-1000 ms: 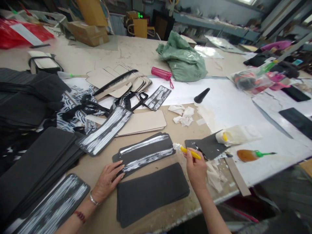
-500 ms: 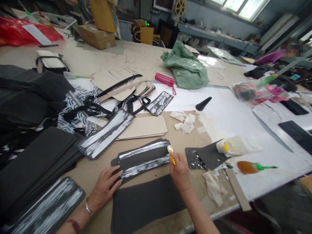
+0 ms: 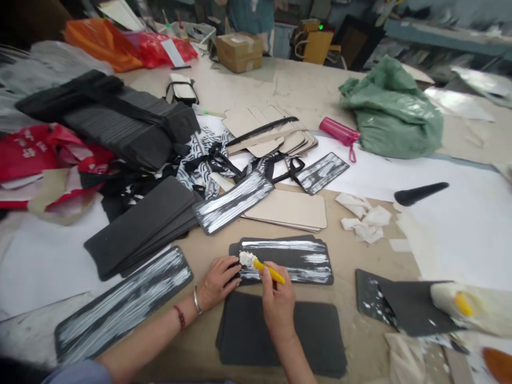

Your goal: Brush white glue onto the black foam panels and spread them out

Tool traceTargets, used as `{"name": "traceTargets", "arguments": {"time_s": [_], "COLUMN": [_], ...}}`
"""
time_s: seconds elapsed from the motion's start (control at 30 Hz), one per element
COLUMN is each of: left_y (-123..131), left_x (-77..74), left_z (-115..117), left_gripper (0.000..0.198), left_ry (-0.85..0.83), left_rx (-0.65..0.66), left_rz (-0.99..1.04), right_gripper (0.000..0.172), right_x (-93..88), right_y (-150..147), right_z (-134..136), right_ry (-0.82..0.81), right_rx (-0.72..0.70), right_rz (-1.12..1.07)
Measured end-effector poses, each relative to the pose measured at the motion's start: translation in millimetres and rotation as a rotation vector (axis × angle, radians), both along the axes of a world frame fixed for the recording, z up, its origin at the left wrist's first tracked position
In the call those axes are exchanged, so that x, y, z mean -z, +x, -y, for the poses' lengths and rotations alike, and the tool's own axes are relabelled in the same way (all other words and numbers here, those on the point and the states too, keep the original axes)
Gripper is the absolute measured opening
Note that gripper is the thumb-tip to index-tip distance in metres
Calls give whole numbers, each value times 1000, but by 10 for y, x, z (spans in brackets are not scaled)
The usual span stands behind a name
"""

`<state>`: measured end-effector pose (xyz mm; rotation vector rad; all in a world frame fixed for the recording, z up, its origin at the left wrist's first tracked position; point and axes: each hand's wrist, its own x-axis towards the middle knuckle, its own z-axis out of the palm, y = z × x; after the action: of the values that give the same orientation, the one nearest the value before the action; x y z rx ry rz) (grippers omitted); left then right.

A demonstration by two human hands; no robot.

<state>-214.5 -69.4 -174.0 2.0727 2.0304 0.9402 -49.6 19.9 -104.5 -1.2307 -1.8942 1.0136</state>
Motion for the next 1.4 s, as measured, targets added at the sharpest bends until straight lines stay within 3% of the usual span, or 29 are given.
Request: {"name": "traceTargets", "arguments": {"time_s": [0.13,0.2,0.33,0.43,0.57,0.7,0.83,0.93,1.0,1.1,1.2,1.3,1.4], "left_y": [10,8,-3,-9,-11,-12,-10,-4,-2,-3,10,71,180], "left_x": [13,17,13,2,-6,-9,-21,-31,-31,-22,-28,-66,-105], "left_z": [12,11,-3,-9,-5,-2,-1,-3,-6,-11,-12,-12,-22], "left_gripper": [23,23,22,22,22,21,22,21,20,19,19,18,17], "left_ry": [23,29,31,29,14,16,15,27,47,81,60,-18,-90], "left_rx": [-5,-7,-4,6,7,8,-7,-2,4,6,10,-30,-132], "left_rz": [-15,-17,-15,-20,-19,-23,-11,-31,-48,-44,-39,-59,-33], "right_gripper": [23,22,25,31,39,45,40,35,36,44,48,43,32], "right_x": [-52,-108,-55,80,97,-116,-176,-37,61,104,43,10,3], "right_y": [68,22,-249,-305,134,549,286,27,93,583,1116,1228,959], "right_z": [-37,-44,-54,-160,-441,-549,-224,11,-19,-326,-657,-729,-517], "right_ry": [206,227,68,-24,29,77,-82,-227,-248,-168,70,352,508], "right_rx": [12,14,-13,64,271,451,329,148,146,371,528,465,227], "right_rz": [158,150,25,-12,146,329,71,-104,-97,77,302,416,398]}}
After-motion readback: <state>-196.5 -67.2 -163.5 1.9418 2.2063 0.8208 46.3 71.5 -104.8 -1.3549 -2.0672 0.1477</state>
